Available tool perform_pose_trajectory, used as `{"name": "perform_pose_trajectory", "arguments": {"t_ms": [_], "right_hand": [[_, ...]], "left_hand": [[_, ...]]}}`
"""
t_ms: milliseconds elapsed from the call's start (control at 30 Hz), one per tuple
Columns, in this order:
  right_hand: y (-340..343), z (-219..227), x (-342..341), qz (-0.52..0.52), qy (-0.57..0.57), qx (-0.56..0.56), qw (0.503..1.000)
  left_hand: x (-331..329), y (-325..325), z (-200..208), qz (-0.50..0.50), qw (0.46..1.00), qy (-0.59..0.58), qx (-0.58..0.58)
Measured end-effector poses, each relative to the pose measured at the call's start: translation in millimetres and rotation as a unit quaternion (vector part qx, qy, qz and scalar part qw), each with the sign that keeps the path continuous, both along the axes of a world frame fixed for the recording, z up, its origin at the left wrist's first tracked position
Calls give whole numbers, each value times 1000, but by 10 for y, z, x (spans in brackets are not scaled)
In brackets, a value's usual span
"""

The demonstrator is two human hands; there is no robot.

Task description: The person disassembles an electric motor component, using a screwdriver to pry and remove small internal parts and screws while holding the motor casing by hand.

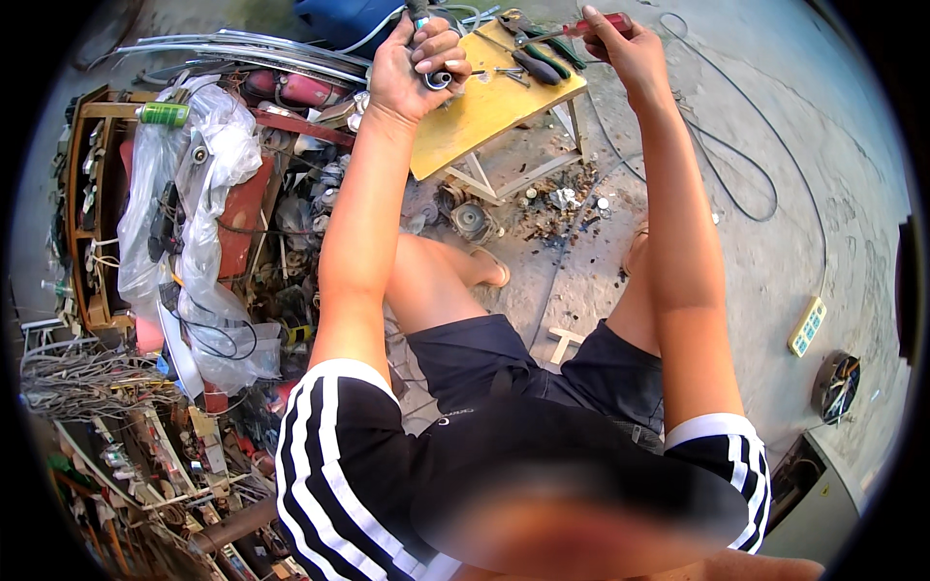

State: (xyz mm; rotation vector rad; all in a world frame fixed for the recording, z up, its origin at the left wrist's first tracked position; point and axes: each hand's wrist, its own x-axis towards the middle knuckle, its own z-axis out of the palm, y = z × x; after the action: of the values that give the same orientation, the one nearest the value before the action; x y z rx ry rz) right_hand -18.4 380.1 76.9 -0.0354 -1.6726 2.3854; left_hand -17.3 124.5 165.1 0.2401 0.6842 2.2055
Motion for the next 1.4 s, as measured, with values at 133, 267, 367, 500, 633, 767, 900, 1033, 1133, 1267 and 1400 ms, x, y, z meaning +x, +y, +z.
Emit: {"name": "perform_pose_trajectory", "arguments": {"t_ms": [133, 267, 367, 500, 633, 767, 900, 1033, 1133, 1267, 1400], "right_hand": [[-64, 22, 43, 14, -8, 2, 1000], [41, -292, -124, 6, 9, 65, 998], [-11, -314, -126, 15, 6, 73, 997], [-236, -294, -62, 37, 3, 119, 992], [-528, -427, -15, 21, 60, 189, 980], [-744, -397, 215, 40, 62, 337, 939], [-842, -434, 323, 71, 77, 457, 883], [-920, -510, 345, 62, 72, 535, 839], [-1026, -524, 336, 35, 93, 556, 825], [-1106, -614, 219, 28, 95, 577, 811], [-1187, -656, 179, 17, 102, 614, 783]], "left_hand": [[113, -106, 15, -7, 1000, 6, 19], [157, -136, 21, 1, 999, -10, 42], [163, -231, -55, 23, 996, -37, 74], [172, -380, -175, 44, 993, -65, 91], [237, -464, -261, 90, 987, -85, 99], [323, -760, -410, 259, 956, -110, -85], [333, -1278, -888, 364, 836, -105, -396], [396, -1287, -1182, 402, 758, -46, -512], [272, -1384, -1388, 397, 732, 72, -549], [90, -1320, -1521, 363, 627, 220, -653], [109, -1231, -1614, 377, 530, 236, -722]]}}
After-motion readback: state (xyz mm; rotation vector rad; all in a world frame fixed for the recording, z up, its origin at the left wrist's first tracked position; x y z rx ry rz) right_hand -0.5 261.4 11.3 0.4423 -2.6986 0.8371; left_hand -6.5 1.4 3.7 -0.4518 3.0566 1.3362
